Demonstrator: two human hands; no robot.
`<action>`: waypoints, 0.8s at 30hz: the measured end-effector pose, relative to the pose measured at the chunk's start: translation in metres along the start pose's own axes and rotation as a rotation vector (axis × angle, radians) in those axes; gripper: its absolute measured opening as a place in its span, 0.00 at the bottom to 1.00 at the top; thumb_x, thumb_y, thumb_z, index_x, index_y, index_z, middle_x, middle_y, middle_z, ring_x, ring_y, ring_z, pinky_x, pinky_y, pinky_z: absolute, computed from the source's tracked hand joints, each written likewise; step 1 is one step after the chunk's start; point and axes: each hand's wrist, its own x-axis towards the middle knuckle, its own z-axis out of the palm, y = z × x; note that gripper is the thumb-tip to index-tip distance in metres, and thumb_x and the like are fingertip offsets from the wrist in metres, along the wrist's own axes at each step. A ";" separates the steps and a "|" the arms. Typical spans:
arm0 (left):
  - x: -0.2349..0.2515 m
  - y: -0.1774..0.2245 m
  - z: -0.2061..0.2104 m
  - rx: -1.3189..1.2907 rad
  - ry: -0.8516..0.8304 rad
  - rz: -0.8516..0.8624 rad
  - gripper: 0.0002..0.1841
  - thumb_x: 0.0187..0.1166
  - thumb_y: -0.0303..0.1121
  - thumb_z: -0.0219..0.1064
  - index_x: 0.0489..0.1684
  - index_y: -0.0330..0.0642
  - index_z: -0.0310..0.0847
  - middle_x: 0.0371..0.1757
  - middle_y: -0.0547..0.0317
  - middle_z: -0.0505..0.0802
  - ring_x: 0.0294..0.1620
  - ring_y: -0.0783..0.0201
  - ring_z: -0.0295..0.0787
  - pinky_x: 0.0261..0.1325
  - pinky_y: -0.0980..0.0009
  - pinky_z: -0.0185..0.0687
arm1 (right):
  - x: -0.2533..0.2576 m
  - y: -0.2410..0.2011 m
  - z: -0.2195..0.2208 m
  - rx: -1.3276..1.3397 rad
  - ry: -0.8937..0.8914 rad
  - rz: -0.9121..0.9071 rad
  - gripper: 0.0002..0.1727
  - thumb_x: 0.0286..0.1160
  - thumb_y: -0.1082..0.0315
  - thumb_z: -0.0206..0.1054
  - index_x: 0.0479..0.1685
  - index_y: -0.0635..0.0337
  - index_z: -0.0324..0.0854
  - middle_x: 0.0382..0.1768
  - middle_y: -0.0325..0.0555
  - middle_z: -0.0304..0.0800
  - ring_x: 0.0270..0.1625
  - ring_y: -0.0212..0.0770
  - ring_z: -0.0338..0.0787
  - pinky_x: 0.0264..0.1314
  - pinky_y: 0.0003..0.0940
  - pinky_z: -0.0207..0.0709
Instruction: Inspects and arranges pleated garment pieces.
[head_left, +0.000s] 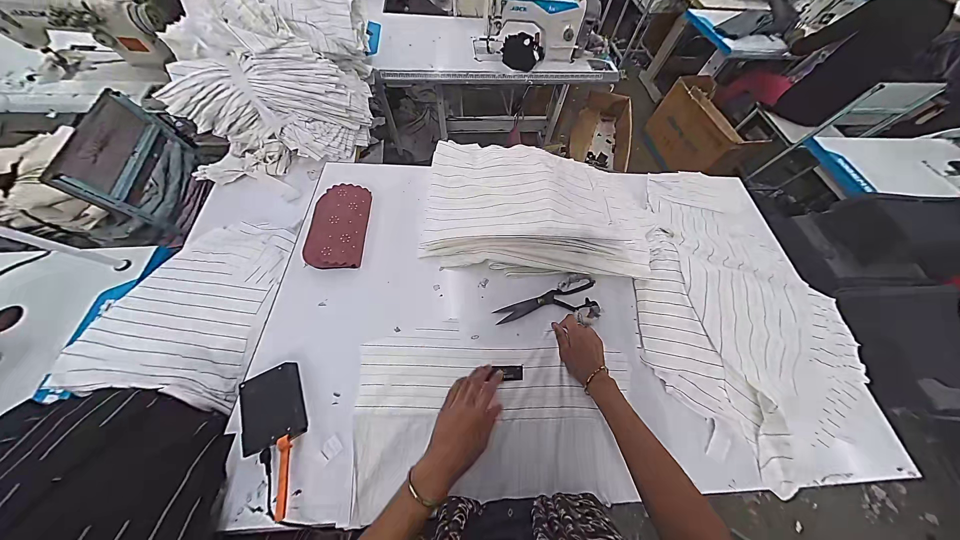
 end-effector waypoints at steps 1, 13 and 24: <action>-0.016 -0.010 0.017 0.051 0.029 0.035 0.29 0.84 0.47 0.58 0.80 0.39 0.76 0.82 0.47 0.81 0.82 0.45 0.76 0.81 0.39 0.67 | 0.001 0.000 0.001 0.003 0.025 -0.006 0.21 0.87 0.59 0.57 0.43 0.73 0.85 0.31 0.64 0.91 0.40 0.66 0.94 0.46 0.60 0.81; 0.004 -0.109 -0.017 0.262 0.113 -0.257 0.46 0.82 0.69 0.40 0.94 0.45 0.56 0.93 0.55 0.64 0.94 0.46 0.53 0.88 0.29 0.35 | -0.095 -0.058 0.020 0.183 0.007 -0.260 0.26 0.85 0.64 0.56 0.77 0.69 0.77 0.78 0.59 0.79 0.84 0.62 0.74 0.86 0.62 0.63; 0.008 -0.120 -0.014 0.288 0.126 -0.233 0.52 0.78 0.74 0.36 0.94 0.41 0.52 0.94 0.48 0.62 0.95 0.44 0.48 0.90 0.32 0.32 | -0.082 0.037 -0.006 -0.085 -0.241 0.038 0.53 0.81 0.27 0.42 0.97 0.57 0.41 0.97 0.46 0.39 0.98 0.44 0.41 0.96 0.57 0.31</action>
